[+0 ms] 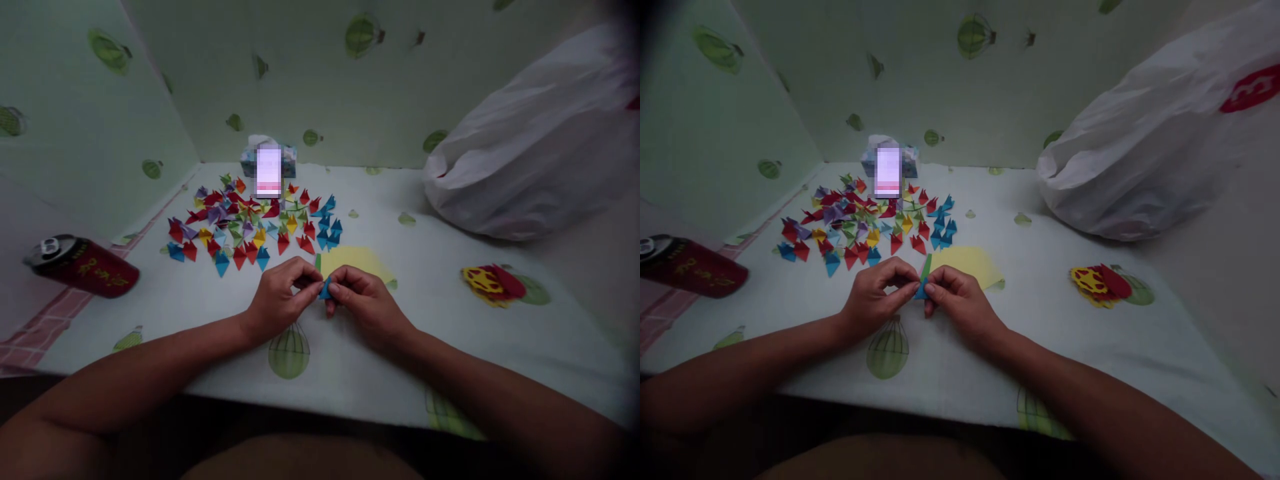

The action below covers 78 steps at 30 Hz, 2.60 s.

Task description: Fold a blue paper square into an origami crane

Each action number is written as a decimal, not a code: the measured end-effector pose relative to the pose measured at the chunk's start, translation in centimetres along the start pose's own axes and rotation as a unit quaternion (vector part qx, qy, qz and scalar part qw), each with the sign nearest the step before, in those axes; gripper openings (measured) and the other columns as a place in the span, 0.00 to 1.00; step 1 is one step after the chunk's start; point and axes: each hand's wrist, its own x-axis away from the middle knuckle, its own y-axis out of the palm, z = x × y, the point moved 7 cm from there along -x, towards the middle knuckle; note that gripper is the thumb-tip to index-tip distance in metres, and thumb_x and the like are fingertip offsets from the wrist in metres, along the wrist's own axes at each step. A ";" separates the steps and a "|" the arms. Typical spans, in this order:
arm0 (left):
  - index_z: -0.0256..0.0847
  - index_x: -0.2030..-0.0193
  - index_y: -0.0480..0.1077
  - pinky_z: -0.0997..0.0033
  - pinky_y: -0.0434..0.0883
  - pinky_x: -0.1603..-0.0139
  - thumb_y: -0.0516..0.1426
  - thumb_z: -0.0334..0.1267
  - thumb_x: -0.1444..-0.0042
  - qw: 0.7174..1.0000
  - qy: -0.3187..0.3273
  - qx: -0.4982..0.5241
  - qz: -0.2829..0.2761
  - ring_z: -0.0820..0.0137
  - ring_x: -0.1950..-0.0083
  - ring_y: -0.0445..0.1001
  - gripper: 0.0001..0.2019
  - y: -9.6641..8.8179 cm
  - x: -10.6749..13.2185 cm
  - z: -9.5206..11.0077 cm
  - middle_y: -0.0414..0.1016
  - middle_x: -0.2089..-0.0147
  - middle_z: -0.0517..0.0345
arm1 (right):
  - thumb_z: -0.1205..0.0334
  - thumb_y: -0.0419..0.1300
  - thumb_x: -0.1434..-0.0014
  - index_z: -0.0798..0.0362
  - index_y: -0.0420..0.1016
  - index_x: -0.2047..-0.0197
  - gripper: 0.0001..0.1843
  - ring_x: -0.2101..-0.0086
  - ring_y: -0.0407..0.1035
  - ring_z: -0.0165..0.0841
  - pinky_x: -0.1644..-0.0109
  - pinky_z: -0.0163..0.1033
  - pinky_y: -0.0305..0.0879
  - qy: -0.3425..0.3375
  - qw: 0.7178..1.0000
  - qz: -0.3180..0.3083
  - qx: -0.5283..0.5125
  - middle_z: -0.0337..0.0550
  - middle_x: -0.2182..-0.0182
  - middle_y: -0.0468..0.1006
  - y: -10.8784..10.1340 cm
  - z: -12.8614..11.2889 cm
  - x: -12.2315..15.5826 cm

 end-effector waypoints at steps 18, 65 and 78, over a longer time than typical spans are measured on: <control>0.38 0.65 0.74 0.71 0.72 0.64 0.60 0.32 0.41 0.991 -0.072 0.108 -0.027 0.72 0.65 0.75 0.02 0.3 0.0 -0.1 0.76 0.67 0.56 | 0.61 0.67 0.41 0.53 0.75 0.66 0.06 0.75 0.69 0.26 0.65 0.35 0.63 -0.008 0.998 0.008 -0.061 0.34 0.77 0.76 -0.1 0.0 0.0; 0.36 0.69 0.74 0.76 0.64 0.71 0.61 0.32 0.42 0.991 -0.085 0.064 -0.086 0.76 0.71 0.69 0.05 1.2 0.2 -0.2 0.74 0.72 0.59 | 0.59 0.63 0.38 0.52 0.74 0.69 0.08 0.72 0.66 0.30 0.66 0.38 0.61 -0.110 0.970 0.030 0.217 0.38 0.74 0.74 -0.3 -2.7 0.7; 0.37 0.62 0.71 0.78 0.72 0.68 0.63 0.35 0.45 0.950 -0.203 0.233 -0.037 0.76 0.70 0.73 0.06 1.5 0.5 -2.2 0.75 0.70 0.60 | 0.58 0.63 0.36 0.53 0.76 0.63 0.07 0.72 0.72 0.28 0.61 0.37 0.67 -0.046 0.999 -0.005 -0.016 0.37 0.75 0.79 -0.7 -0.6 -0.2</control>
